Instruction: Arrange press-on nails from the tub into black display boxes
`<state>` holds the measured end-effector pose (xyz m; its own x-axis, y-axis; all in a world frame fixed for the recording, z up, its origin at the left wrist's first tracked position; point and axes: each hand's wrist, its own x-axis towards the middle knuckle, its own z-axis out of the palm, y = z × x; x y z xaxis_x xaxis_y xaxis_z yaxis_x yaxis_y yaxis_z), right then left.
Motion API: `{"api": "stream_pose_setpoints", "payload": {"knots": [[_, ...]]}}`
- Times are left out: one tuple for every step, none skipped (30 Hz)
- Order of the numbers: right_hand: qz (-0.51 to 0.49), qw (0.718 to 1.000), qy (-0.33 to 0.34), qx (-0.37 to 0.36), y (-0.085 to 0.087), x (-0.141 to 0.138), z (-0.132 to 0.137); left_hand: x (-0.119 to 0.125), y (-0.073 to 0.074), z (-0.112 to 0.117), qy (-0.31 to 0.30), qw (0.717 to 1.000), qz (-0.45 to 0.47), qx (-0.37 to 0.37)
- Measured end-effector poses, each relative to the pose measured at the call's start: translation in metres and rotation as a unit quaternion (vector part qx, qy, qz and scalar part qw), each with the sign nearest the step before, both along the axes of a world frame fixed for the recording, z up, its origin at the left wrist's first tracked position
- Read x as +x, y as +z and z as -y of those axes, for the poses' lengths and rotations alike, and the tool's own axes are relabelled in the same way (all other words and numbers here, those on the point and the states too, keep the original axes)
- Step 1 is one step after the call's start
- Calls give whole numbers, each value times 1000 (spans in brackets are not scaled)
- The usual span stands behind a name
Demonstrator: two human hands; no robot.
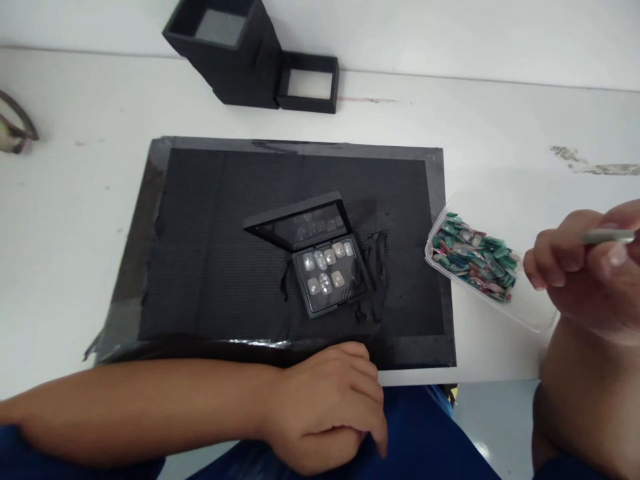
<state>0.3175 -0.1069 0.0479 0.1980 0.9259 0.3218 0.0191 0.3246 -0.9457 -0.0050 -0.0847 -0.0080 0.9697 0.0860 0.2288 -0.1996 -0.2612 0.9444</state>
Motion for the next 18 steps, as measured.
{"api": "stream_pose_setpoints", "payload": {"knots": [[-6,1000,2,1,0,1,0,0,0,0,0,1000,0,-2],[-11,1000,3,1,-1,3,1,0,0,0,0,1000,0,-3],[-14,1000,4,1,-1,5,2,0,1,0,-1,1000,0,-4],[-18,1000,4,-1,-2,7,4,0,1,0,-2,1000,-1,-5],[-21,1000,6,-7,-2,10,5,0,1,-1,-2,1000,-2,-5],[-26,1000,8,-12,-3,12,7,0,1,-1,-2,1000,-3,-4],[-31,999,13,-18,-3,14,8,0,1,0,-1,1000,-4,-3],[-36,999,20,-23,-3,17,10,0,1,0,0,1000,-5,-4],[-41,998,28,-31,-3,19,11,0,1,0,1,1000,-5,-5],[-44,998,37,-39,-3,20,11,0,0,0,1,1000,-5,-6],[-44,997,45,-43,-2,21,12,0,0,0,0,1000,-4,-9],[-39,997,51,-42,-2,21,12,0,-1,0,-1,1000,-3,-11],[-29,997,54,-38,-1,21,12,0,-1,0,-1,1000,-2,-11],[-19,998,56,-31,-1,20,13,0,-1,0,0,1000,-3,-10],[-7,998,57,-23,-1,19,13,0,0,0,1,1000,-3,-8],[5,998,56,-16,-1,17,14,0,0,0,1,1000,-3,-7],[14,998,52,-13,-1,16,15,1,1,0,1,1000,-4,-6],[23,999,36,-15,-2,14,16,1,1,0,1,1000,-3,-7]]}}
